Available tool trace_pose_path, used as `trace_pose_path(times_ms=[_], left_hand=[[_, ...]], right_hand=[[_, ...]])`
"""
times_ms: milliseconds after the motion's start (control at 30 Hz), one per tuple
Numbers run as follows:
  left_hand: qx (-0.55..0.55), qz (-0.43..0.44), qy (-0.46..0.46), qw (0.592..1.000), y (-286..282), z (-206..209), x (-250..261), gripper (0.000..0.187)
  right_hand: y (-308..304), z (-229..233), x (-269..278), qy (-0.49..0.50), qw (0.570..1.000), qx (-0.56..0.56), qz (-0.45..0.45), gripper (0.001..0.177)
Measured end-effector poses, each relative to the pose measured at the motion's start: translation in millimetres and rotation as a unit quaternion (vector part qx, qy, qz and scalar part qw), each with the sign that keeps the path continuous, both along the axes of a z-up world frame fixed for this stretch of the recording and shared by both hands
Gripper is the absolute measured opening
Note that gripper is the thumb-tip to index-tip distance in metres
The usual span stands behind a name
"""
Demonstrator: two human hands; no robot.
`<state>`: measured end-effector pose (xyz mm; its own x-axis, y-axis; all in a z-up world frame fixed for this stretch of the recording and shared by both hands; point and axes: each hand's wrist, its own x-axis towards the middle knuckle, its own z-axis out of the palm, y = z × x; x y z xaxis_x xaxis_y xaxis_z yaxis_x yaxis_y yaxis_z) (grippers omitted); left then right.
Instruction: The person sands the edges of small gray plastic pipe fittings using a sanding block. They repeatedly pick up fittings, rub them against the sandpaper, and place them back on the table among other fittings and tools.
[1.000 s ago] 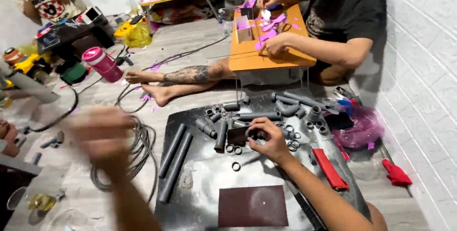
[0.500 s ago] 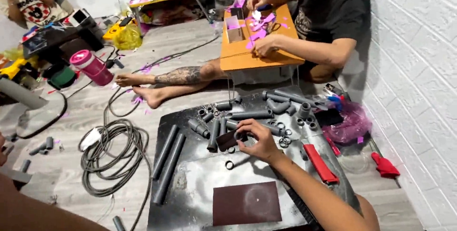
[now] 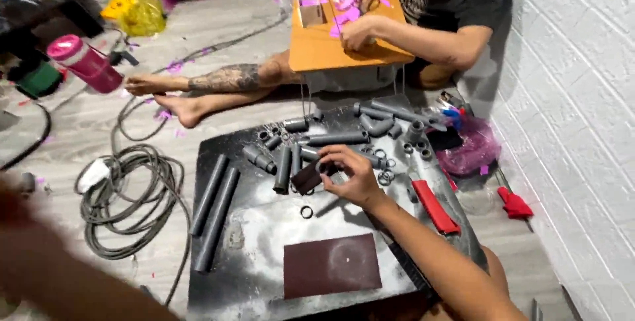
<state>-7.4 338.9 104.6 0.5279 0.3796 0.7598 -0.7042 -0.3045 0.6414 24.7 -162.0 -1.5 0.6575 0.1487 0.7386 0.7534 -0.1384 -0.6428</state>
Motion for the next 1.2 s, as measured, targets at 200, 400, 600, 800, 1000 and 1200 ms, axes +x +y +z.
trace_pose_path(times_ms=[200, 400, 600, 800, 1000, 1200], left_hand=[[0.012, -0.273, 0.236, 0.932, -272, -51, 22, 0.061], [-0.049, -0.332, 0.294, 0.895, -342, -136, 23, 0.063], [-0.198, -0.335, 0.290, 0.874, -349, -127, 16, 0.049], [-0.246, -0.347, 0.277, 0.862, -350, -124, 11, 0.061], [-0.229, -0.361, 0.286, 0.857, -348, -126, 10, 0.065], [-0.224, -0.345, 0.310, 0.857, -343, -127, 11, 0.052]], right_hand=[[4, 2, -2, 0.048, 0.996, 0.074, -0.010, 0.023], [0, 12, 0, -0.047, 0.995, 0.025, -0.086, 0.023], [5, 17, 4, -0.162, 0.968, -0.085, -0.169, 0.023], [7, 7, 1, -0.179, 0.960, -0.138, -0.162, 0.026], [3, 0, 6, -0.206, 0.948, -0.163, -0.178, 0.015], [5, -15, 6, -0.228, 0.945, -0.174, -0.158, 0.015]])
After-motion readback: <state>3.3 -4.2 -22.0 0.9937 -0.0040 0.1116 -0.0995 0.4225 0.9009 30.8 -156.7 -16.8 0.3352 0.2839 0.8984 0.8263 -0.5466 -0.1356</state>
